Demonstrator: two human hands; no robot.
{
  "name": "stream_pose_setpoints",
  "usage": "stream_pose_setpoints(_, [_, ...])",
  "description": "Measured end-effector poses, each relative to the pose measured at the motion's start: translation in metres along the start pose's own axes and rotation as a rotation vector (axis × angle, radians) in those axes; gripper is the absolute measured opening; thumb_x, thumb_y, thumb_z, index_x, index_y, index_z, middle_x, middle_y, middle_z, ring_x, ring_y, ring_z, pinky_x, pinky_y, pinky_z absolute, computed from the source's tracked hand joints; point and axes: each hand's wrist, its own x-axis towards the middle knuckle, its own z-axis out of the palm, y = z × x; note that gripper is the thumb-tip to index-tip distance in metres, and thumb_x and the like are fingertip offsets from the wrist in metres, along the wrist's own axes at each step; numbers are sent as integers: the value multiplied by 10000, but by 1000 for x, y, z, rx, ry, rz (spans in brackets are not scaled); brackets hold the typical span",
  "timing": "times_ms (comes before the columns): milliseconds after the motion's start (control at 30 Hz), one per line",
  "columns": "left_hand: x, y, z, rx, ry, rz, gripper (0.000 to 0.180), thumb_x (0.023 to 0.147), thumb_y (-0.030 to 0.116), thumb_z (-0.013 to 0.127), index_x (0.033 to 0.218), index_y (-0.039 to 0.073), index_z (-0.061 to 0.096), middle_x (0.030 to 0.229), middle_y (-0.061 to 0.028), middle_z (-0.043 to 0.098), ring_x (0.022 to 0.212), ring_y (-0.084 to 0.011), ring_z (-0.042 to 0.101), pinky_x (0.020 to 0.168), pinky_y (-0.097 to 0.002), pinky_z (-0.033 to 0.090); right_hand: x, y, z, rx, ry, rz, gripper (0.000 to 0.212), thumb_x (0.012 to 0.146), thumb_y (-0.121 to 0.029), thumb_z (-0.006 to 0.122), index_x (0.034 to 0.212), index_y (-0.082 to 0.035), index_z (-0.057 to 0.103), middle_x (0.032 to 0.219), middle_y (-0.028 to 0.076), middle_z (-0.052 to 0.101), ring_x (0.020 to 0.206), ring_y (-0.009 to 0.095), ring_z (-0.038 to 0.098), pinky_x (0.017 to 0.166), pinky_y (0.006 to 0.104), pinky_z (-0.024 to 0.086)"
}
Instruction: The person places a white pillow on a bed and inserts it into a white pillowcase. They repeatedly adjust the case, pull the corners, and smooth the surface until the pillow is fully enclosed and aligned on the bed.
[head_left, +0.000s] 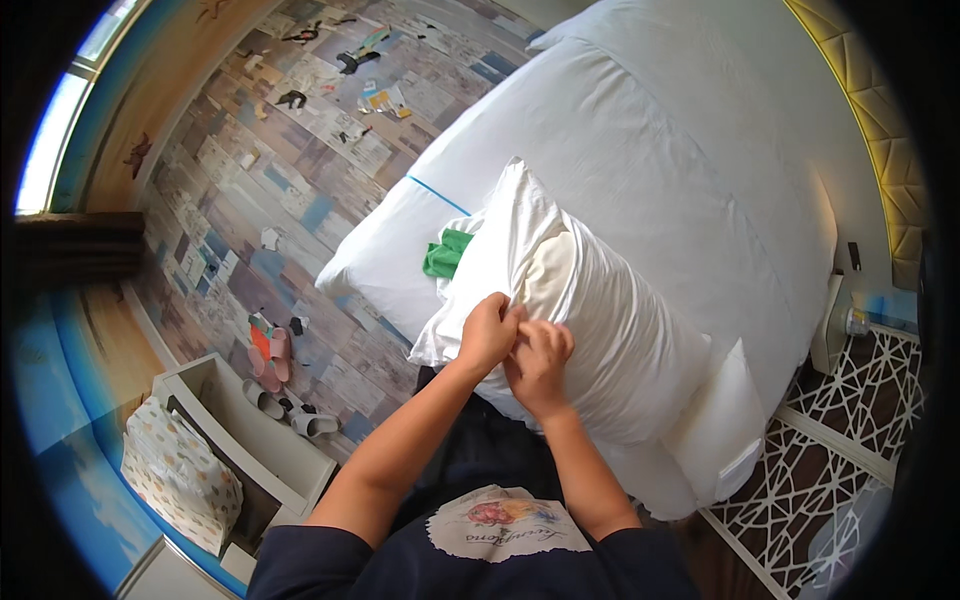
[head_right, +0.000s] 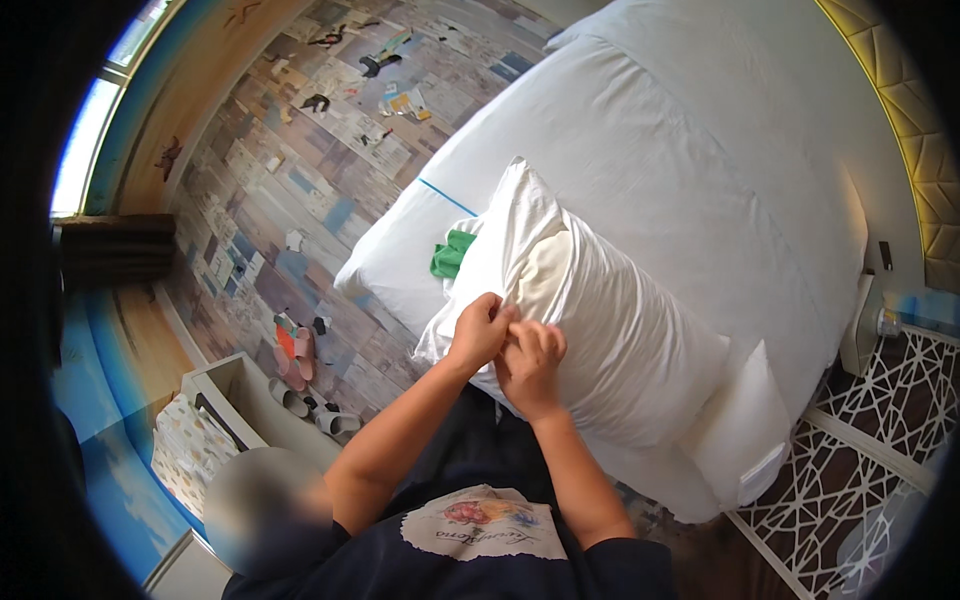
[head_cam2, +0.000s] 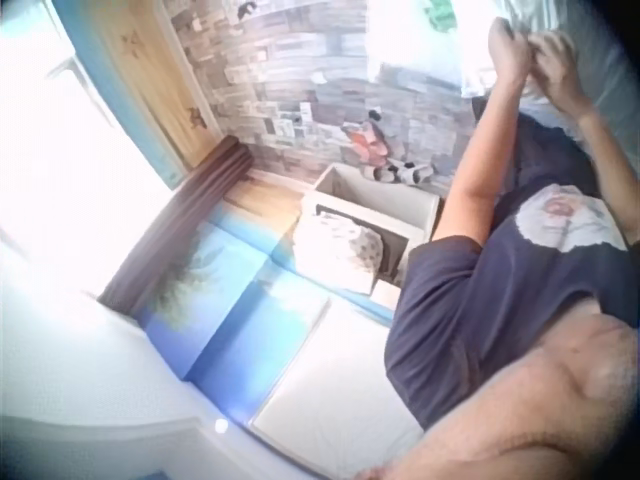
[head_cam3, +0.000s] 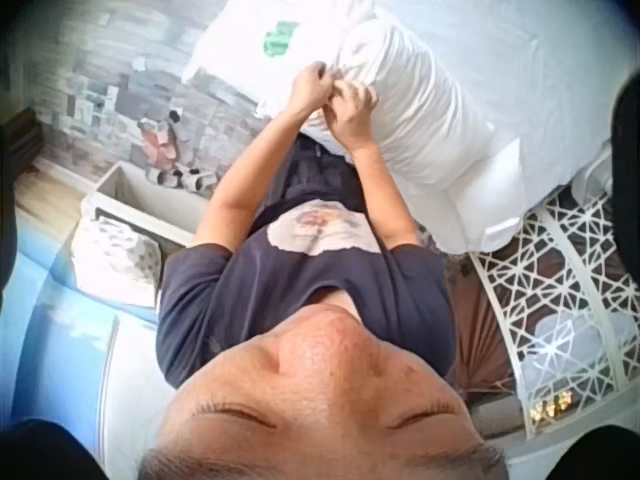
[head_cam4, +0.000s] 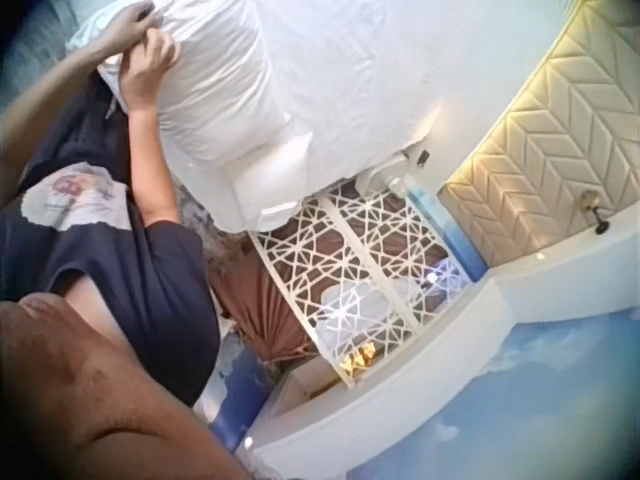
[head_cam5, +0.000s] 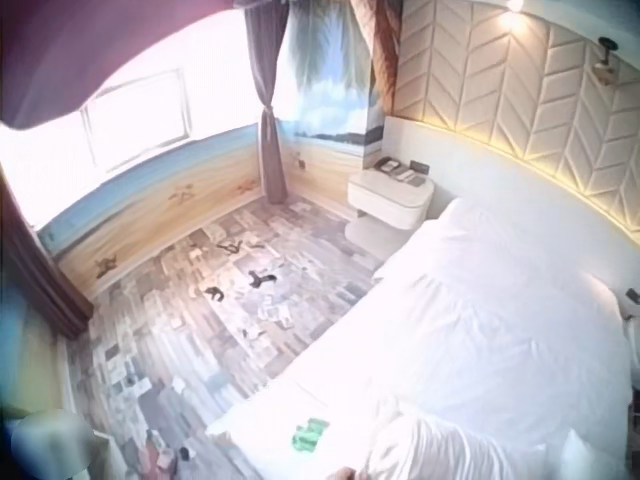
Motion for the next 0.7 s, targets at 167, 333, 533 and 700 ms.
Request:
stream_pose_setpoints(167, [-10,3,-10,-126,115,46,213,992,181,619,879,3,584,693,-171,576,610,-298,555,615,-398,460,14,29,6,-167,-129,95,524,939,-284,615,1411,-83,506,1595,98,384,1516,400,233,1209,593,156])
stream_pose_setpoints(333, [-34,22,2,-12,51,277,151,952,155,631,884,28,586,748,-196,622,677,-405,607,632,-456,487,-11,62,71,-392,-370,-12,614,972,-411,517,1476,-74,419,1550,179,393,1474,416,293,1210,617,165])
stream_pose_setpoints(533, [-14,-4,5,169,-30,143,239,859,215,702,951,40,568,798,-230,659,751,-446,659,663,-512,514,-13,70,83,-227,-437,13,481,927,-337,538,1300,-42,607,1491,160,468,1397,402,387,1196,630,188])
stream_pose_setpoints(700, [16,9,0,293,-7,112,308,851,130,644,1124,60,522,804,-225,675,768,-448,666,669,-521,520,31,99,57,-206,26,-37,427,911,-245,639,1287,-50,581,1523,140,446,1483,367,313,1183,575,239])
